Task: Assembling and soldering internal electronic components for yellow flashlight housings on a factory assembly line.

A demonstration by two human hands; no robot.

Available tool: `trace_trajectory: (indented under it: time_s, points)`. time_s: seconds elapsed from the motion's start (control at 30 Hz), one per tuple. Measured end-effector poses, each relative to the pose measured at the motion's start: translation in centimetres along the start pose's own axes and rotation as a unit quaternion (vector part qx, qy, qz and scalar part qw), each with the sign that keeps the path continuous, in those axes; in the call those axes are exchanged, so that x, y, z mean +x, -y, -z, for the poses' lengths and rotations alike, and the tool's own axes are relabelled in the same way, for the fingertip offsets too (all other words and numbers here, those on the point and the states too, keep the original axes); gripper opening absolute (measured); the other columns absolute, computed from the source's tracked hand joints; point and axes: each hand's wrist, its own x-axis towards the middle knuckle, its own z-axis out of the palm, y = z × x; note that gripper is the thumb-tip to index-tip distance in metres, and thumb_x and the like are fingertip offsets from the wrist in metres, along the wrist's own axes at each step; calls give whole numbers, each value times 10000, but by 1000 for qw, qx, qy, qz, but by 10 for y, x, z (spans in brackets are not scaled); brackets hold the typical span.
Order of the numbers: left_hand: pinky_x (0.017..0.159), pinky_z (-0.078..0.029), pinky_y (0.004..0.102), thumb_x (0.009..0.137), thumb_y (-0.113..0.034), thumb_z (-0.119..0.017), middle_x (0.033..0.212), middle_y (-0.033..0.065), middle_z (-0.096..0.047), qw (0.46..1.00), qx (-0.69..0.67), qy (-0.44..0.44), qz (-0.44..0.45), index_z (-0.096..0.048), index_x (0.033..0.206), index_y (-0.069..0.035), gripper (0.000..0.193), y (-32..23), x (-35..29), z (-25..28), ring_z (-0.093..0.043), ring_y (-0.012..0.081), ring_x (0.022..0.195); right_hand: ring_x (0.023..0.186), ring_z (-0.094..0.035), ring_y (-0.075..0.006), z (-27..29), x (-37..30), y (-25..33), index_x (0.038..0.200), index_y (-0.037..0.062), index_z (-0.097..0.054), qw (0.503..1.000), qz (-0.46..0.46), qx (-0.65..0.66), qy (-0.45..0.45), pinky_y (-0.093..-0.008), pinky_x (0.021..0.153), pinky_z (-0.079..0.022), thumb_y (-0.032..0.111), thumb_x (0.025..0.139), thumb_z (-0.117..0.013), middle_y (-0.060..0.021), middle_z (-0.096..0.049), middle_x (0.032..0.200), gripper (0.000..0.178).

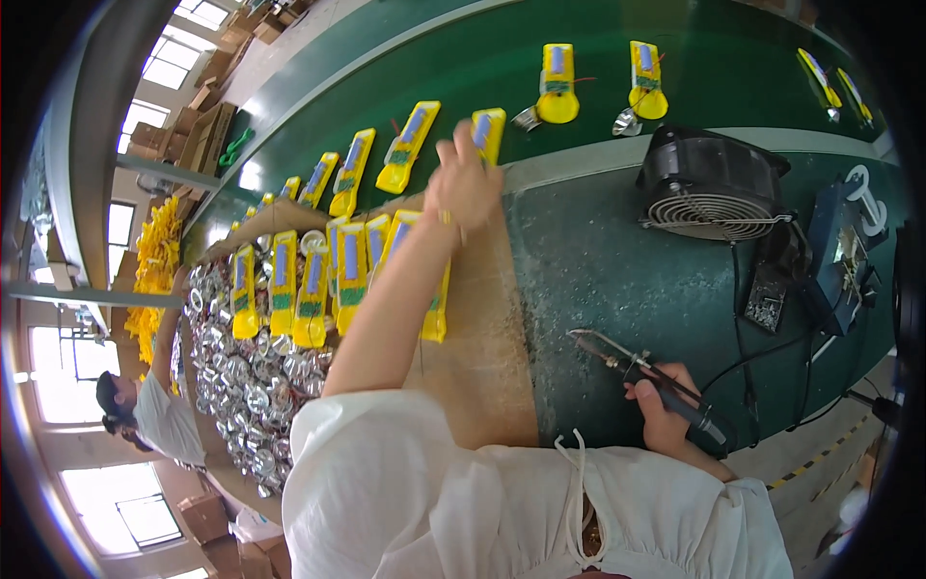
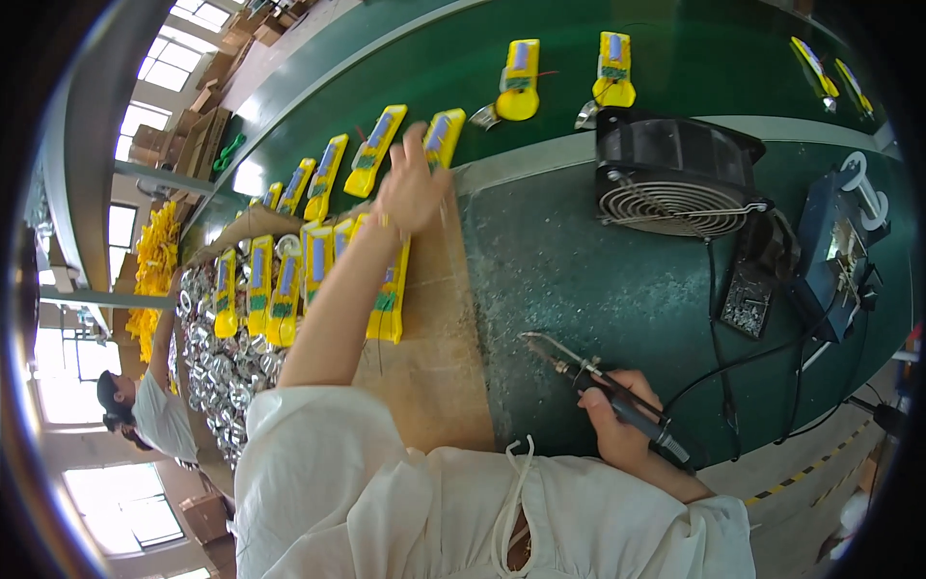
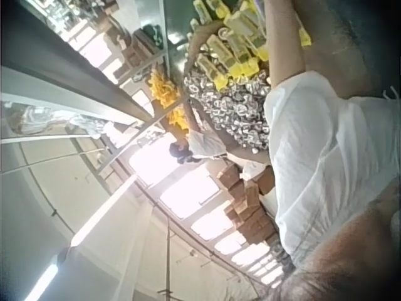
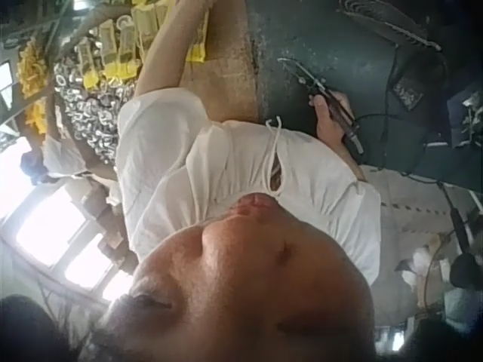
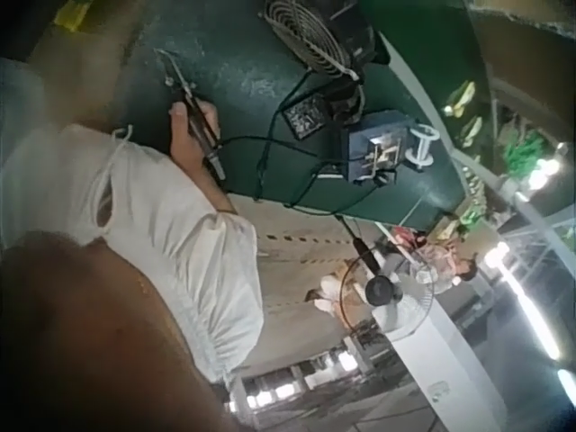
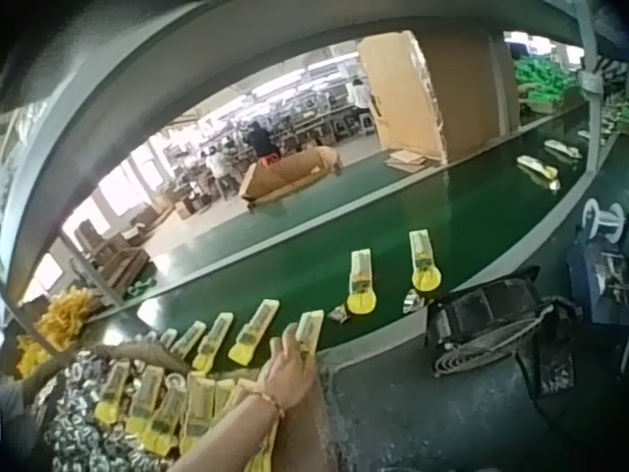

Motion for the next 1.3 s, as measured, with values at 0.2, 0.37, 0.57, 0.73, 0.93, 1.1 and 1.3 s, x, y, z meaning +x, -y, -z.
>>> trace_trajectory:
  time_s: [0.2, 0.37, 0.57, 0.73, 0.93, 1.1, 1.3]
  points:
    - [739, -494, 396, 748, -116, -545, 1177, 214, -393, 998, -49, -17, -27, -370, 1260, -71, 543, -4, -194, -1, -510, 366, 981, 685, -590, -146, -5, 0, 3, 936, -44, -498, 1000, -9, 12, -2, -264, 642, -488, 39, 820, -561, -134, -596, 803, 157]
    - [763, -477, 384, 726, -187, -623, 1207, 202, -384, 989, -130, -54, 33, -410, 1235, -96, 559, -7, -259, 6, -501, 346, 979, 665, -580, -154, -9, 0, -1, 930, -53, -526, 997, 44, -52, -30, -264, 656, -484, 103, 849, -533, -111, -572, 759, 176]
    - [724, -442, 390, 697, -160, -633, 913, 103, -521, 966, 80, -212, 124, -539, 957, -83, 286, 94, -291, 41, -523, 293, 857, 647, -554, -141, -4, -10, -3, 929, -55, -528, 995, 87, -36, -19, -253, 657, -473, 98, 838, -547, -94, -555, 738, 179]
    - [737, -402, 379, 732, -125, -546, 809, 46, -505, 908, 342, -170, 169, -607, 843, -116, 127, 165, -314, 50, -506, 241, 812, 642, -564, -145, -17, -22, 4, 927, -61, -524, 996, 88, -35, 4, -252, 653, -485, 101, 830, -555, -95, -556, 740, 191]
    - [723, -373, 353, 739, -145, -532, 803, 29, -524, 904, 368, -141, 167, -641, 757, -125, 112, 181, -295, 51, -488, 213, 814, 642, -575, -151, -25, -33, 8, 933, -69, -521, 995, 86, -37, 25, -264, 642, -505, 101, 825, -557, -115, -561, 775, 204]
    - [825, -328, 386, 758, -167, -567, 933, 27, -539, 906, 364, -175, 128, -604, 780, -125, 60, 175, -295, 44, -486, 230, 943, 647, -580, -152, -24, -42, 12, 945, -68, -513, 994, 96, -37, 40, -265, 637, -503, 111, 823, -563, -121, -570, 770, 223]
    - [944, -268, 448, 689, -58, -606, 844, 21, -618, 987, -2, -157, -23, -549, 793, -111, 130, 93, -292, 26, -567, 223, 904, 658, -599, -164, -27, -50, 21, 945, -46, -512, 994, 67, -47, 65, -263, 611, -484, 113, 813, -597, -130, -598, 755, 223]
